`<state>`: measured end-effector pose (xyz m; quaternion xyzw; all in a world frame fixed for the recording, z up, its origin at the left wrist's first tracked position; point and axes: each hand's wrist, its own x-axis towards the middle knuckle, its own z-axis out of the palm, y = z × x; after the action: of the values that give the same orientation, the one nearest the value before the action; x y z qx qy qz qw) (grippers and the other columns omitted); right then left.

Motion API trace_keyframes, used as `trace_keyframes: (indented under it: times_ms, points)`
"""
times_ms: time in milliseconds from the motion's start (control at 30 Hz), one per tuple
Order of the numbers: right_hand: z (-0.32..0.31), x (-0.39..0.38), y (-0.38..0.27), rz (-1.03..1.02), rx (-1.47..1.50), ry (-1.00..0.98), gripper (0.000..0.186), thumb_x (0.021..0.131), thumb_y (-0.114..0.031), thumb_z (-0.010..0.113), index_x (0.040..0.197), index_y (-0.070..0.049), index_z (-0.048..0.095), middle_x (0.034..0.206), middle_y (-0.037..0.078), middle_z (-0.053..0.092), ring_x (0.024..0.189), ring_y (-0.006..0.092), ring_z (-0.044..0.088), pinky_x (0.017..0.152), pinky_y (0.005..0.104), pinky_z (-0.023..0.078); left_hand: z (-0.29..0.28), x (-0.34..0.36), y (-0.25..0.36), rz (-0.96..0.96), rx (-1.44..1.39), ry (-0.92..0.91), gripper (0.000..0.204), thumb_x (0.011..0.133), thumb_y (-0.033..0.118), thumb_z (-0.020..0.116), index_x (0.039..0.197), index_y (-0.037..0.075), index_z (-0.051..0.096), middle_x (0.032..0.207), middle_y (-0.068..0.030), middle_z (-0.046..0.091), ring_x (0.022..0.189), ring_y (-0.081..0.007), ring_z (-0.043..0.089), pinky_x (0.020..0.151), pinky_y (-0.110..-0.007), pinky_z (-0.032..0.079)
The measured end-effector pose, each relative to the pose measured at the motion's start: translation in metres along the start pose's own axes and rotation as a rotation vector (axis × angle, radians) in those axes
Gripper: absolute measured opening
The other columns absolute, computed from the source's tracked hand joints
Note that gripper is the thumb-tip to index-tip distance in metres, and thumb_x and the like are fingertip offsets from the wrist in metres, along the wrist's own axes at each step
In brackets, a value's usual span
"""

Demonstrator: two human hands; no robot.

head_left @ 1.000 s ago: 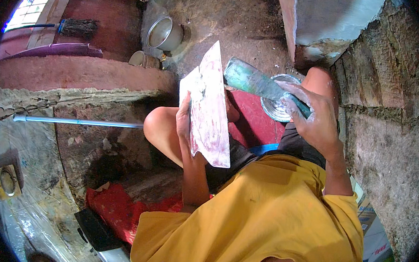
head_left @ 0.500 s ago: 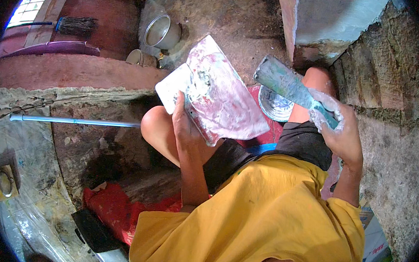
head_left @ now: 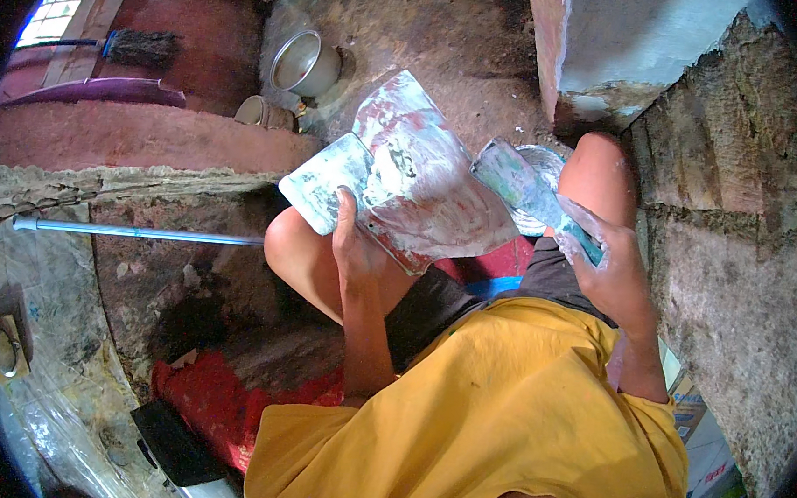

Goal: The person applies plaster to an unfinished brick wall using a putty knife and a hawk. They take plaster from the hawk and smooth it onto the bricks, filling in gaps and covering the surface.

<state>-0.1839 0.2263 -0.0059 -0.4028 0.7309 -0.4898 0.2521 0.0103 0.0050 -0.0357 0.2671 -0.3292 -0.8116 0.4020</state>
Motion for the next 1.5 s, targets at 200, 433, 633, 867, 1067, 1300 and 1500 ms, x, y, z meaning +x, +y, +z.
trace_keyframes:
  times_ms: [200, 433, 633, 867, 1067, 1300, 1500]
  points:
    - [0.006, 0.008, -0.006, -0.072, -0.095, 0.075, 0.036, 0.077, -0.009, 0.059, 0.112, -0.002, 0.054, 0.100, 0.019, 0.060, 0.092, 0.0272, 0.060, 0.082, 0.0317, 0.045, 0.023, -0.010, -0.005, -0.056, 0.063, 0.025, 0.045, 0.091, 0.031, 0.042, 0.123, 0.000, 0.038, 0.116, -0.0111, 0.049, 0.105, -0.0247, 0.049, 0.091, -0.039, 0.039]
    - [-0.021, 0.002, 0.005, -0.051, 0.390, 0.108, 0.045, 0.075, -0.010, 0.064, 0.115, -0.002, 0.044, 0.103, 0.009, 0.057, 0.097, 0.0165, 0.055, 0.087, 0.0300, 0.041, 0.061, -0.027, -0.008, -0.268, 0.032, 0.146, 0.047, 0.089, 0.039, 0.041, 0.122, 0.005, 0.043, 0.113, -0.0106, 0.052, 0.098, -0.0248, 0.052, 0.086, -0.037, 0.041]
    - [-0.078, -0.013, 0.004, -0.155, 0.847, 0.177, 0.036, 0.083, -0.003, 0.049, 0.117, -0.003, 0.038, 0.084, 0.006, 0.053, 0.064, 0.0079, 0.049, 0.057, 0.0207, 0.040, 0.032, 0.005, -0.031, -0.072, 0.230, 0.246, 0.046, 0.090, 0.032, 0.045, 0.123, 0.001, 0.041, 0.119, -0.0094, 0.049, 0.107, -0.0224, 0.047, 0.092, -0.036, 0.036]
    - [-0.085, -0.018, 0.024, -0.197, 0.853, 0.558, 0.039, 0.084, -0.025, 0.055, 0.115, -0.005, 0.043, 0.071, 0.005, 0.049, 0.051, 0.0067, 0.042, 0.043, 0.0177, 0.035, 0.005, 0.006, -0.034, -0.132, 0.158, 0.212, 0.047, 0.089, 0.032, 0.047, 0.123, 0.000, 0.041, 0.119, -0.0095, 0.049, 0.106, -0.0223, 0.047, 0.092, -0.036, 0.036]
    - [-0.098, -0.015, 0.021, -0.154, 0.758, 0.651, 0.041, 0.085, -0.025, 0.054, 0.119, -0.005, 0.043, 0.075, 0.004, 0.052, 0.053, 0.0048, 0.044, 0.044, 0.0173, 0.035, -0.001, 0.009, -0.032, -0.111, 0.211, 0.233, 0.049, 0.088, 0.034, 0.048, 0.122, 0.000, 0.041, 0.119, -0.0099, 0.049, 0.106, -0.0232, 0.047, 0.092, -0.036, 0.036]
    - [-0.098, -0.006, 0.007, -0.144, 0.805, 0.696, 0.042, 0.085, -0.026, 0.054, 0.120, -0.004, 0.042, 0.076, 0.004, 0.052, 0.052, 0.0051, 0.045, 0.043, 0.0174, 0.035, -0.021, 0.016, -0.036, -0.201, 0.074, 0.143, 0.049, 0.088, 0.034, 0.048, 0.122, 0.001, 0.041, 0.118, -0.0092, 0.049, 0.105, -0.0223, 0.048, 0.091, -0.036, 0.037]
    - [-0.095, -0.001, 0.006, -0.164, 0.869, 0.715, 0.043, 0.085, -0.027, 0.054, 0.120, -0.004, 0.043, 0.075, 0.003, 0.052, 0.051, 0.0052, 0.045, 0.041, 0.0177, 0.035, -0.005, 0.014, -0.034, -0.161, 0.145, 0.118, 0.048, 0.088, 0.034, 0.048, 0.122, 0.001, 0.041, 0.117, -0.0091, 0.050, 0.105, -0.0229, 0.048, 0.091, -0.036, 0.037]
